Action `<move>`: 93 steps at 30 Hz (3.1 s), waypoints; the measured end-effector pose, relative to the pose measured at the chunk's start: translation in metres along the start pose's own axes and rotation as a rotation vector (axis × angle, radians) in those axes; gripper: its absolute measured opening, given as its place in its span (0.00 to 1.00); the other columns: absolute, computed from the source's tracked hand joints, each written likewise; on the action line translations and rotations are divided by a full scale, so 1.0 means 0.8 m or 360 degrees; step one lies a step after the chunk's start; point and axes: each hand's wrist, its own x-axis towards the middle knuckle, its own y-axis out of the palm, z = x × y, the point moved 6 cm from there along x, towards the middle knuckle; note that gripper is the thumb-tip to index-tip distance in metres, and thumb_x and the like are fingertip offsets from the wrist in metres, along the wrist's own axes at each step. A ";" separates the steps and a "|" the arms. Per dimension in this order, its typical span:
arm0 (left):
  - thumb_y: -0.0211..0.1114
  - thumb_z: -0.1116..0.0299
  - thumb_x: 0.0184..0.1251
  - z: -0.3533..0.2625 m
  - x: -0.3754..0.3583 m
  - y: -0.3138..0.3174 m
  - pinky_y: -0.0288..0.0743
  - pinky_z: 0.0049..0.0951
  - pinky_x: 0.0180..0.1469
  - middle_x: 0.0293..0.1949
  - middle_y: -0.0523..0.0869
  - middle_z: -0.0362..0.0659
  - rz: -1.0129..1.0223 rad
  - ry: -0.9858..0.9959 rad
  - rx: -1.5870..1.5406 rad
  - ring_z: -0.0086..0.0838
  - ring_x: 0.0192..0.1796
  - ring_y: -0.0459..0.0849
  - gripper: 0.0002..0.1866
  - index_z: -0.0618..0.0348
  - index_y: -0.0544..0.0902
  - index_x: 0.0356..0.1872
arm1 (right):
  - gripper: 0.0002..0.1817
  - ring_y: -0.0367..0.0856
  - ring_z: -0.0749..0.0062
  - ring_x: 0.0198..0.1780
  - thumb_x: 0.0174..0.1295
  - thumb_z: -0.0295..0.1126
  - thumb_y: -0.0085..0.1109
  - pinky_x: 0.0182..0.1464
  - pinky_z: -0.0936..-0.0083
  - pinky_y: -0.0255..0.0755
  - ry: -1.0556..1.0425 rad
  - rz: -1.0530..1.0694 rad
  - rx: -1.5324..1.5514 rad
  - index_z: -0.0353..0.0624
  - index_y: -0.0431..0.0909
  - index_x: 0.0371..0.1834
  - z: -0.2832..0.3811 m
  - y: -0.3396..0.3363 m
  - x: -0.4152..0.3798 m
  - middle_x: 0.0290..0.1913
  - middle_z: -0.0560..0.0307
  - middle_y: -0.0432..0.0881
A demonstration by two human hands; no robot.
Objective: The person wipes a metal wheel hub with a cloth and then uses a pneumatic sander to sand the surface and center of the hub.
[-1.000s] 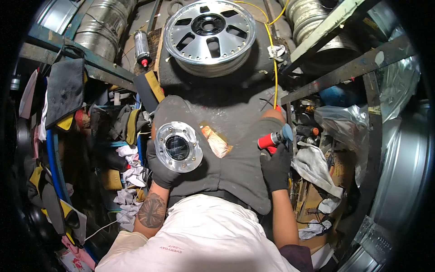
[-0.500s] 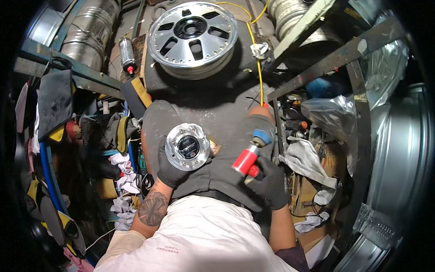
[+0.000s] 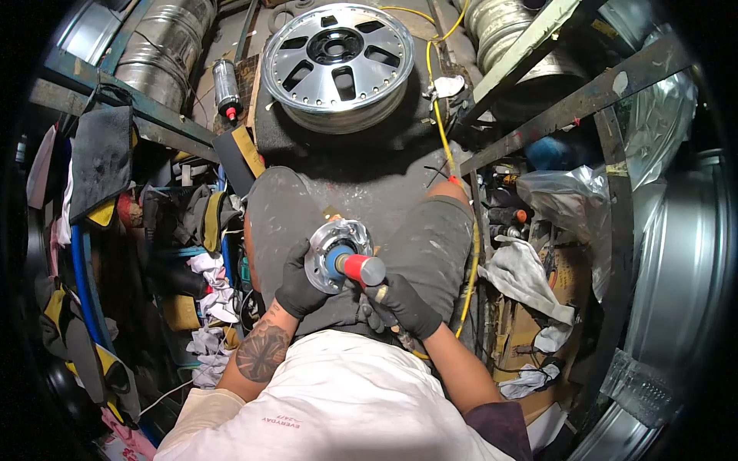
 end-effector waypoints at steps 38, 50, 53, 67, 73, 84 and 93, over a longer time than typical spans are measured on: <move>0.55 0.41 0.72 0.000 0.005 -0.004 0.64 0.60 0.78 0.76 0.72 0.55 -0.0105 -0.0071 0.0002 0.51 0.77 0.71 0.42 0.57 0.63 0.81 | 0.31 0.82 0.81 0.29 0.71 0.48 0.66 0.30 0.83 0.76 0.0123 -0.0173 0.0058 0.30 0.77 0.64 0.012 -0.001 0.000 0.34 0.59 0.84; 0.60 0.59 0.77 -0.013 -0.007 0.016 0.69 0.49 0.78 0.75 0.73 0.53 0.0030 0.0498 0.2028 0.40 0.75 0.75 0.33 0.61 0.66 0.79 | 0.22 0.81 0.77 0.23 0.75 0.43 0.62 0.24 0.81 0.76 0.0098 -0.0247 0.0159 0.33 0.77 0.55 0.039 0.012 0.000 0.33 0.56 0.83; 0.64 0.64 0.76 0.003 0.004 0.008 0.72 0.43 0.76 0.71 0.76 0.49 0.0009 0.0101 0.1262 0.36 0.72 0.77 0.31 0.61 0.69 0.77 | 0.25 0.84 0.75 0.30 0.70 0.43 0.68 0.27 0.80 0.78 0.0074 -0.0105 0.0155 0.31 0.77 0.57 0.040 0.008 -0.003 0.36 0.56 0.84; 0.63 0.75 0.77 0.028 0.042 0.005 0.79 0.39 0.69 0.66 0.81 0.50 -0.0005 0.0057 0.1335 0.37 0.67 0.83 0.27 0.66 0.70 0.74 | 0.36 0.85 0.74 0.36 0.67 0.52 0.70 0.31 0.80 0.81 -0.0348 -0.0483 0.0036 0.35 0.74 0.67 0.055 -0.055 -0.084 0.43 0.53 0.85; 0.65 0.73 0.76 0.027 0.036 0.032 0.84 0.36 0.65 0.64 0.83 0.50 -0.0093 0.0028 0.1267 0.34 0.64 0.85 0.27 0.68 0.71 0.73 | 0.19 0.83 0.77 0.26 0.74 0.47 0.62 0.26 0.79 0.79 -0.0175 -0.0554 0.0268 0.43 0.76 0.52 0.003 -0.050 -0.045 0.35 0.56 0.84; 0.65 0.73 0.77 0.031 0.037 0.013 0.84 0.30 0.58 0.57 0.87 0.45 -0.0118 0.0050 0.1305 0.29 0.56 0.88 0.22 0.66 0.76 0.68 | 0.22 0.80 0.81 0.23 0.77 0.48 0.60 0.25 0.80 0.75 -0.0088 -0.0652 -0.0069 0.37 0.80 0.55 0.040 -0.020 -0.029 0.33 0.61 0.82; 0.66 0.73 0.75 0.023 0.035 0.018 0.80 0.31 0.63 0.57 0.88 0.43 -0.0235 0.0061 0.1413 0.27 0.57 0.86 0.22 0.67 0.78 0.67 | 0.20 0.80 0.80 0.26 0.77 0.43 0.59 0.30 0.79 0.75 -0.0137 -0.0583 -0.0144 0.36 0.79 0.58 0.041 -0.014 -0.012 0.33 0.60 0.83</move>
